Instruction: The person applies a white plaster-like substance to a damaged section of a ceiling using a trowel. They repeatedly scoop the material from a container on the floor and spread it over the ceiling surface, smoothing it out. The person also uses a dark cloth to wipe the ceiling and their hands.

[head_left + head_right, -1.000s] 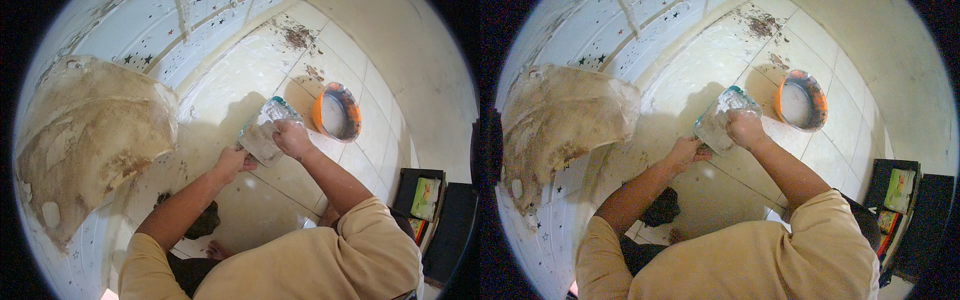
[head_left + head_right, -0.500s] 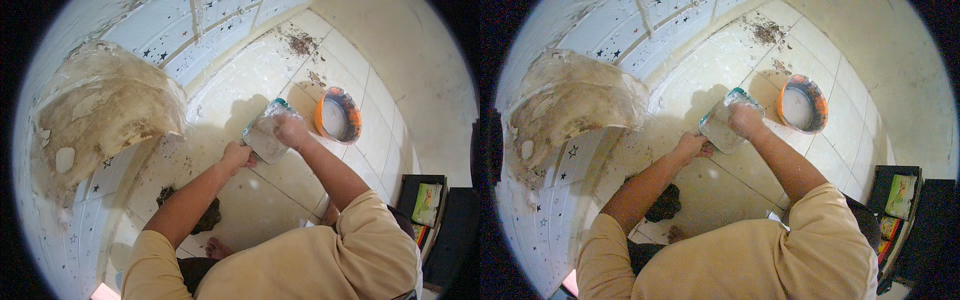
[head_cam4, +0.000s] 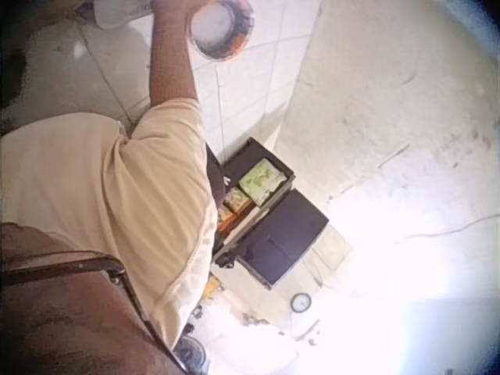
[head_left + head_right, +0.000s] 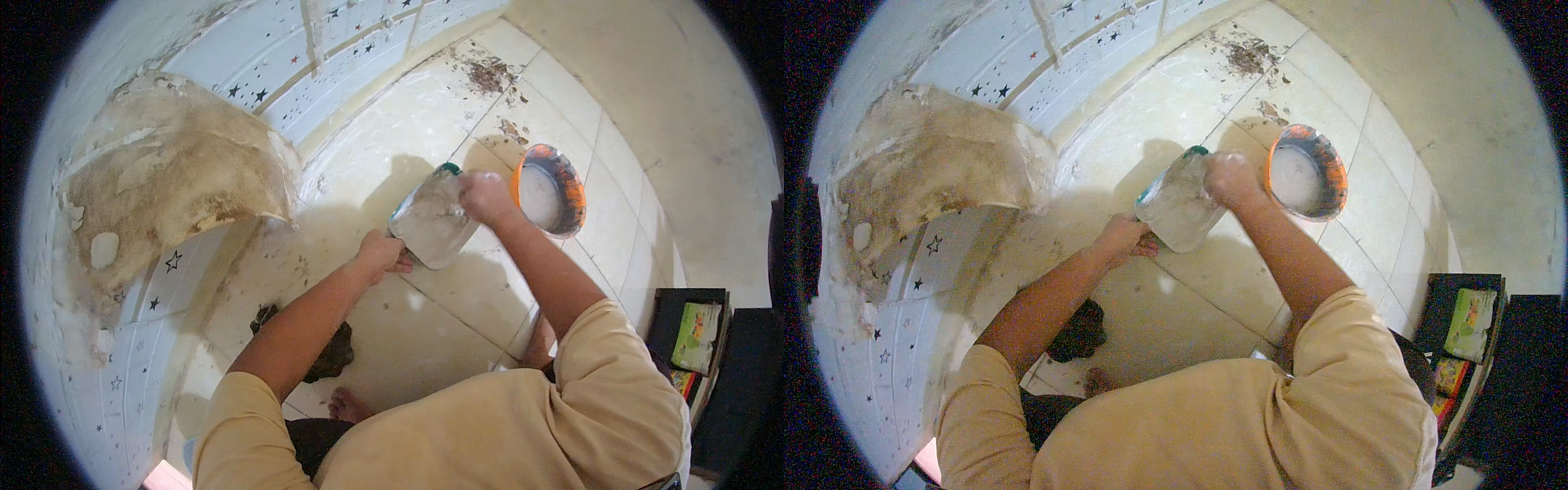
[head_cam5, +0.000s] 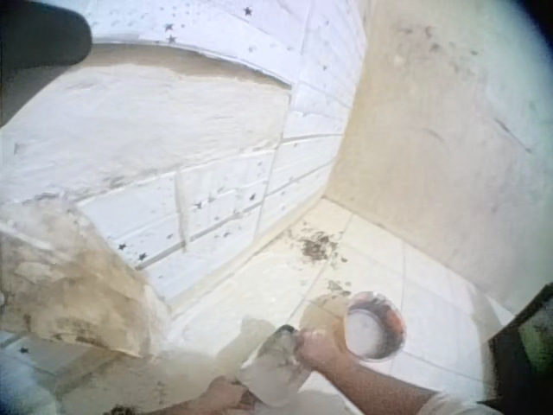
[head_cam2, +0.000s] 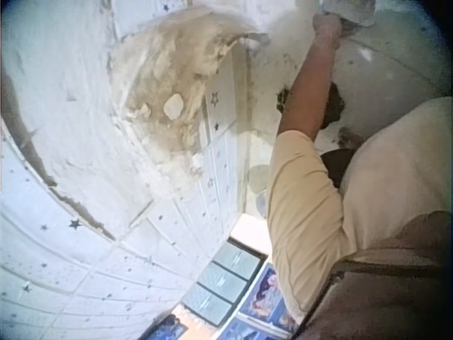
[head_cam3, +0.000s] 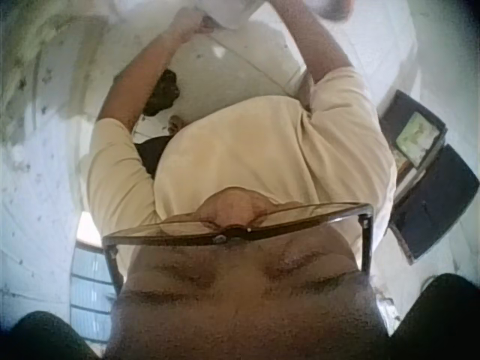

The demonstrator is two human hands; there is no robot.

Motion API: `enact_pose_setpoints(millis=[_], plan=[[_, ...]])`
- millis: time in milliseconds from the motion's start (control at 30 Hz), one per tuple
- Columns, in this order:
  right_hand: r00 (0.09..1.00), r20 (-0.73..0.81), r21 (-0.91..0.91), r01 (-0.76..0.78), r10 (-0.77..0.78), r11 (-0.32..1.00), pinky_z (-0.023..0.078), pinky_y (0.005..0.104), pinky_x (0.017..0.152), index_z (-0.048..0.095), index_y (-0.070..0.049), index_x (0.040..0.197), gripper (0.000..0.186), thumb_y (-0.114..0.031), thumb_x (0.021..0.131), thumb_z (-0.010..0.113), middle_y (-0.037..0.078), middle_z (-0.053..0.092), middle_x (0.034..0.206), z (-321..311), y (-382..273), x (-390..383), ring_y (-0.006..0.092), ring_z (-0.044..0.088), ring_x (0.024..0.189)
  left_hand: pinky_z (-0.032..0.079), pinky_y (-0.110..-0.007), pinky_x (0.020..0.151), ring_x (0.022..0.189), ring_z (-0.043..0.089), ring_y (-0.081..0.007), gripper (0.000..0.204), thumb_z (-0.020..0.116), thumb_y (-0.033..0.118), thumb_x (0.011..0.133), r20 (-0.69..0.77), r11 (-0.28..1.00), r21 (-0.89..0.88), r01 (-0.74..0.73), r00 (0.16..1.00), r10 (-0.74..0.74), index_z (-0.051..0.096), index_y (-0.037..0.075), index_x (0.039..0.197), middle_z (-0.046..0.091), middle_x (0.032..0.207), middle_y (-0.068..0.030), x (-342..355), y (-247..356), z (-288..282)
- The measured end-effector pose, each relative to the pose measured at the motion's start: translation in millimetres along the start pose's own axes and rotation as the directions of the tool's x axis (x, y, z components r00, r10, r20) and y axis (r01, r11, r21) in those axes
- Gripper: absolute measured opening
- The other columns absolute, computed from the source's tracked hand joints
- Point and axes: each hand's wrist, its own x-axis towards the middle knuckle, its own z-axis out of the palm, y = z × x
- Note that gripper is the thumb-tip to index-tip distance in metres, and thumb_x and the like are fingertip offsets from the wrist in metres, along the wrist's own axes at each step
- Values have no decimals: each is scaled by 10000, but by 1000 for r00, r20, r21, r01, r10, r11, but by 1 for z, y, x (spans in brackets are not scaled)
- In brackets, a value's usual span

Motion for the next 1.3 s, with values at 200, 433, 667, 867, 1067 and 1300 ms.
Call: enact_pose_setpoints(millis=[200, 433, 667, 867, 1067, 1300], plan=[[980, 151, 83, -143, 130, 986, 505, 472, 703, 639, -69, 819, 168, -155, 744, 516, 197, 636, 794, 50, -56, -33, 376, 632, 782, 587, -383, 700, 795, 649, -283, 295, 553, 132, 888, -8, 999, -53, 0, 1000, -1, 554, -102, 1068, 626, 988, -194, 2, -4, -3], [995, -10, -66, 97, -98, 993, 511, 455, 694, 638, -61, 846, 179, -159, 740, 532, 190, 639, 838, 13, -19, 1, 356, 637, 793, 590, -386, 700, 780, 657, -304, 284, 540, 95, 866, -51, 994, -104, 29, 998, -34, 547, -119, 1053, 626, 956, -217, 3, -4, 4], [956, 255, 2, -150, 144, 989, 515, 450, 722, 655, -71, 881, 220, -217, 764, 541, 170, 665, 868, 34, -19, -12, 326, 654, 840, 604, -382, 631, 760, 667, -338, 275, 534, 88, 852, -186, 979, -202, -20, 982, -18, 519, -146, 998, 618, 942, -242, 9, -15, 14], [994, 111, -62, 0, 7, 998, 516, 469, 708, 664, -52, 806, 203, -197, 748, 535, 168, 669, 862, 6, -13, -3, 323, 661, 799, 610, -393, 594, 733, 669, -356, 321, 536, 95, 856, -214, 971, -233, -58, 977, 7, 484, -183, 1008, 610, 940, -262, -5, -2, 22], [949, 294, -57, -98, 111, 994, 510, 478, 730, 653, -35, 863, 220, -188, 757, 536, 169, 667, 895, 36, -11, -14, 328, 657, 823, 609, -395, 565, 712, 670, -358, 358, 536, 82, 851, -298, 997, -76, -21, 955, -3, 446, -217, 1025, 597, 958, -288, 7, -5, 21], [969, 217, -69, -103, 115, 992, 509, 469, 750, 644, -43, 883, 226, -199, 743, 560, 183, 663, 871, 19, -3, -3, 346, 653, 832, 609, -407, 568, 764, 662, -365, 328, 521, 60, 857, -272, 983, -169, -77, 962, 28, 439, -198, 1043, 573, 999, -300, 8, -12, 25]])
